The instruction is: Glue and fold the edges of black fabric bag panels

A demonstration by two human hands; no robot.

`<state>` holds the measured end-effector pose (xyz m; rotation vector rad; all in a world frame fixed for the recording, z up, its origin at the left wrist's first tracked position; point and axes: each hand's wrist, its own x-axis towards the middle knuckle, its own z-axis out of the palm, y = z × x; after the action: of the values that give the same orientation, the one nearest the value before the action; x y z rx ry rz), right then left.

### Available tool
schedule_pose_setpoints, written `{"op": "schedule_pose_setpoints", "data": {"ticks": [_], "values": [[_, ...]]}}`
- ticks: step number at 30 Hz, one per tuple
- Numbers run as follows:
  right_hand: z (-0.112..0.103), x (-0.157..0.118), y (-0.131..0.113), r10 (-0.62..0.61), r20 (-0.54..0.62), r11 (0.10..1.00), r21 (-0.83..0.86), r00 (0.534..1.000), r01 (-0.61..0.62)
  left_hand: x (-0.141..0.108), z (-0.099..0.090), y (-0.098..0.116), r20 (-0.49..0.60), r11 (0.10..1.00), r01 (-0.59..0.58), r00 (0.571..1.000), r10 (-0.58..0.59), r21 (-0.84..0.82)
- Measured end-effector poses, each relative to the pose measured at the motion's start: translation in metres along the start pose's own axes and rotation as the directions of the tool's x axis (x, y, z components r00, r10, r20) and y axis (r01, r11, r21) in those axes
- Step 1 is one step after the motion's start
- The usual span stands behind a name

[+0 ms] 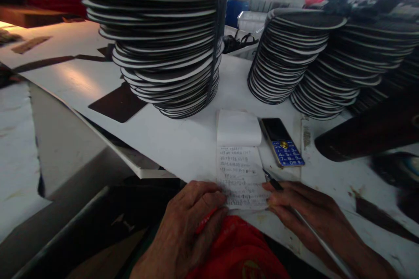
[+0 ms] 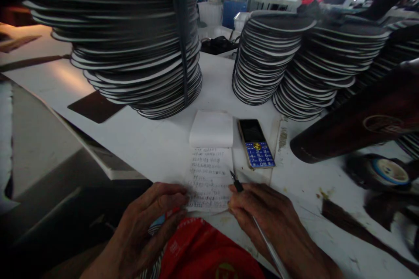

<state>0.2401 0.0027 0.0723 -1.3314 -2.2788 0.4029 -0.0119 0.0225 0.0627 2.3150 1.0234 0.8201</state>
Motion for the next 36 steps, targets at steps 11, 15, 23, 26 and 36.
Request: {"op": "schedule_pose_setpoints", "data": {"ticks": [11,15,23,26,36], "values": [[0.001,-0.003,0.005,-0.041,0.028,0.997,-0.058,0.999,0.043,0.006,-0.007,-0.004,0.071,0.999,-0.035,0.997,0.033,0.022],[0.001,-0.001,0.003,-0.036,-0.025,0.998,-0.058,0.999,0.034,0.007,-0.007,-0.006,0.061,0.994,-0.097,0.994,0.094,0.046],[-0.009,0.006,-0.005,-0.055,-0.015,0.998,-0.027,0.998,0.054,0.003,-0.003,-0.011,0.009,0.95,-0.218,0.975,0.222,0.225],[-0.007,0.003,-0.002,-0.036,0.019,0.999,-0.028,0.999,0.036,0.005,-0.003,-0.012,-0.006,0.936,-0.238,0.969,0.248,0.258],[-0.002,-0.007,0.007,-0.033,0.039,0.993,-0.108,0.999,0.037,0.002,0.004,-0.013,-0.019,0.943,-0.231,0.97,0.242,0.241]]}}
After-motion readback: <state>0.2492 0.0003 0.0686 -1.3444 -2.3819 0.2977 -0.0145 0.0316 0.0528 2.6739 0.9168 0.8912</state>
